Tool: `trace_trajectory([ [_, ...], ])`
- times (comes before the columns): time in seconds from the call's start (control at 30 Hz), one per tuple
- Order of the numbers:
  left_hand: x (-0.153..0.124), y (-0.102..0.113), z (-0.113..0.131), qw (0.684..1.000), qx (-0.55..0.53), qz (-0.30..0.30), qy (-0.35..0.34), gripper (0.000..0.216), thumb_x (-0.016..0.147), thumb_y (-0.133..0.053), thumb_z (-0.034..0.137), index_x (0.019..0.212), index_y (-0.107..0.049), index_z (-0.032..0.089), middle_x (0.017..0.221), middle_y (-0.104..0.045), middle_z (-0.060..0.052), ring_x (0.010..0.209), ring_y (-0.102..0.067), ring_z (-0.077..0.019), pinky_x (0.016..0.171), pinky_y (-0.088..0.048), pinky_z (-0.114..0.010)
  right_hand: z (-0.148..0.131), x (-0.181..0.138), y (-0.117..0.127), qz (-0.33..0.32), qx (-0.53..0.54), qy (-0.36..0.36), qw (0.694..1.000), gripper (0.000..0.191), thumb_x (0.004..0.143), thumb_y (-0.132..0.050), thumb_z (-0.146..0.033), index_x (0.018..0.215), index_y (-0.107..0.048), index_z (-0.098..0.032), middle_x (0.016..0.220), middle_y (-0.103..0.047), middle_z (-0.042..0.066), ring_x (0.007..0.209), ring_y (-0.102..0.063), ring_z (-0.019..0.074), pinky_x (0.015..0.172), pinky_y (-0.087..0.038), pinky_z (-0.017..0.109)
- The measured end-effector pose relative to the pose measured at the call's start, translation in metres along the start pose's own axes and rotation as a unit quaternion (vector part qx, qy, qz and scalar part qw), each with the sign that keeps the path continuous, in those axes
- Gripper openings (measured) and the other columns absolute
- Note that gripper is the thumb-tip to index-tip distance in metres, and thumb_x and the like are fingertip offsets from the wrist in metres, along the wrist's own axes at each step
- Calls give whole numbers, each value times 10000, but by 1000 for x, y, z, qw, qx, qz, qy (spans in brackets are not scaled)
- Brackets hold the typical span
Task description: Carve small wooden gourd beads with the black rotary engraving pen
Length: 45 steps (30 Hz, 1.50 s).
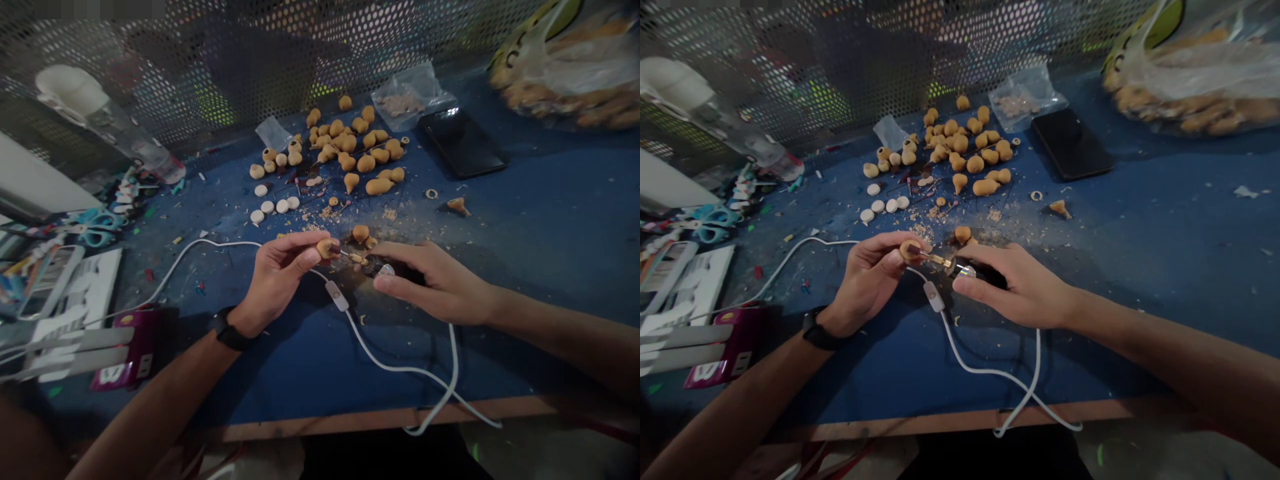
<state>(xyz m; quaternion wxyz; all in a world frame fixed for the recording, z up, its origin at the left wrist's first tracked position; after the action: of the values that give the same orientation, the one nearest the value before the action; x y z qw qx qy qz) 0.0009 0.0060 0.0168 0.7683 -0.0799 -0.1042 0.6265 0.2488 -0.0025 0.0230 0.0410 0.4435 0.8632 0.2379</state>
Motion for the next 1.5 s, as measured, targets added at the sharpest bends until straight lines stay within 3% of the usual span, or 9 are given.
trace_trajectory([
  [0.1, 0, 0, 0, 1000, -6, -13, -6, 273, 871, -1104, 483, 1049, -990, 312, 1020, -955, -53, 865, -893, -177, 856, -756, -283, 0, 0, -1, -14, -17, 7, 1000, 446, 1167, -636, -621, 1228, -822, -221, 830, -769, -8, 600, -577, 135, 608, -409, 300],
  [0.33, 0, 0, -1, 1000, -4, -9, -10, 244, 881, -1101, 456, 1045, -990, 313, 1017, -955, -49, 864, -890, -172, 843, -748, -273, 0, -1, -1, -5, -14, 2, 1000, 462, 1159, -646, -618, 1280, -831, -212, 870, -794, 9, 652, -632, 153, 636, -441, 302],
  [0.47, -1, 1, -2, 1000, -3, -9, -10, 244, 881, -1099, 464, 1038, -988, 315, 1028, -954, -50, 876, -892, -181, 850, -749, -293, 1, -1, 0, -12, -5, -10, 1000, 482, 1170, -622, -639, 1281, -826, -217, 761, -726, -24, 573, -550, 138, 589, -400, 296],
  [0.63, -1, 2, -4, 1000, 6, 7, 3, 303, 842, -1115, 500, 1017, -981, 292, 1031, -951, -70, 885, -892, -214, 869, -754, -341, 0, 0, 1, -1, -6, -5, 1000, 467, 1151, -646, -636, 1255, -841, -224, 833, -782, 4, 624, -601, 149, 603, -419, 295],
  [0.8, -1, 1, -3, 1000, 1, 6, 10, 324, 830, -1122, 512, 1011, -981, 284, 1030, -952, -74, 861, -887, -206, 863, -757, -334, 0, -1, 0, 1, -11, 2, 1000, 453, 1148, -662, -626, 1252, -844, -224, 734, -703, -31, 559, -517, 131, 578, -381, 289],
  [0.97, -1, 0, -1, 1000, -8, -5, 5, 267, 852, -1113, 481, 1007, -986, 305, 1020, -954, -55, 864, -887, -183, 840, -746, -289, 1, -1, 0, 1, -5, 4, 1000, 465, 1160, -641, -623, 1267, -831, -212, 776, -725, -26, 565, -518, 128, 579, -387, 293],
  [1.27, -2, 0, -2, 1000, -5, -7, 12, 316, 846, -1114, 510, 1019, -982, 280, 1028, -952, -76, 872, -893, -213, 874, -754, -339, 0, -1, 0, -7, -9, 15, 1000, 449, 1163, -658, -610, 1259, -834, -208, 840, -764, -13, 595, -544, 127, 617, -424, 292],
  [1.5, -1, -2, 0, 1000, -18, -20, 3, 255, 873, -1106, 468, 1030, -991, 304, 1005, -958, -47, 836, -894, -168, 832, -756, -262, 3, -2, 0, -6, -9, 12, 1000, 482, 1168, -646, -635, 1302, -834, -212, 855, -778, -7, 596, -549, 129, 583, -395, 288],
])
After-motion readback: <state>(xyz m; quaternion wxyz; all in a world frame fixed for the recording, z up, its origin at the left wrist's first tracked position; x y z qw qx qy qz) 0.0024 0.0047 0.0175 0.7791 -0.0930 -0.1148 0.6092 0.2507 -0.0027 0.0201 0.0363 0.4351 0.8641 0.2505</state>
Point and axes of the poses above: each hand's wrist, its own x-axis towards the middle knuckle, its own y-axis out of the back of the hand, z = x × y, the point moved 3 cm from there along x, towards the middle knuckle
